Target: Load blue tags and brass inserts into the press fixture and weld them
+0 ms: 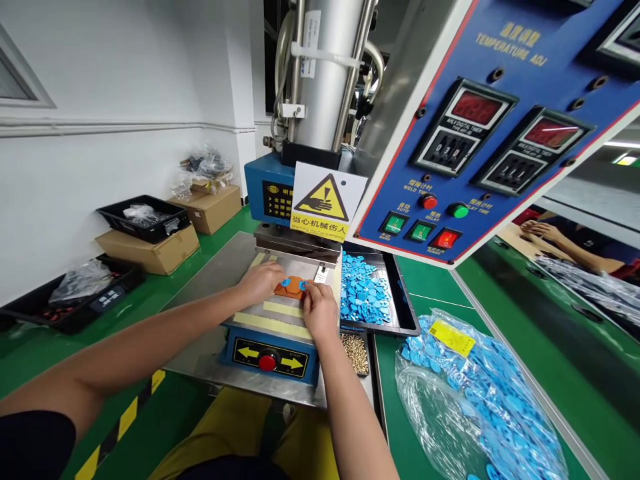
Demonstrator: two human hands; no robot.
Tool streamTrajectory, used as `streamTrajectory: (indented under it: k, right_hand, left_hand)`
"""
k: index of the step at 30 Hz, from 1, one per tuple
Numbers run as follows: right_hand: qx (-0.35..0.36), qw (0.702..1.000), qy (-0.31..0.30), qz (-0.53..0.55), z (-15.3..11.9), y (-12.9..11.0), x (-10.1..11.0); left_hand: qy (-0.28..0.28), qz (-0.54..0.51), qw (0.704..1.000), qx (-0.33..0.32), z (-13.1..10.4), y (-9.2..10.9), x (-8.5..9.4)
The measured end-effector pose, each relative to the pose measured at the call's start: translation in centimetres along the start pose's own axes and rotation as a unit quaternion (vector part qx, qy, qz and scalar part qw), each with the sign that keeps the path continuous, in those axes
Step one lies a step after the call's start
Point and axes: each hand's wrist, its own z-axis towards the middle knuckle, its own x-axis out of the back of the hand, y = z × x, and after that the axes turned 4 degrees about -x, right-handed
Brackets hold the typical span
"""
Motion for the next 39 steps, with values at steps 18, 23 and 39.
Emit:
streamTrajectory:
  k: [18,23,39]
  right_hand:
    - [-0.146,0.988,0.059,-0.008,-13.9,8.2,10.5]
    - [-0.136,0.986,-0.055,-0.075,-16.4,8.3,10.6]
    - [-0.128,0.962,-0.11,-0.217,-14.4,8.0,8.0]
  left_hand:
    - [0.082,-0.114,0.967,-0.213,-5.6,10.5,-1.4]
    - [-0.131,-0.173,0.961,-0.172,-8.1,18.0,-7.9]
    - [-0.22,-0.098,0.965,0.099,-2.5,19.3,-15.1]
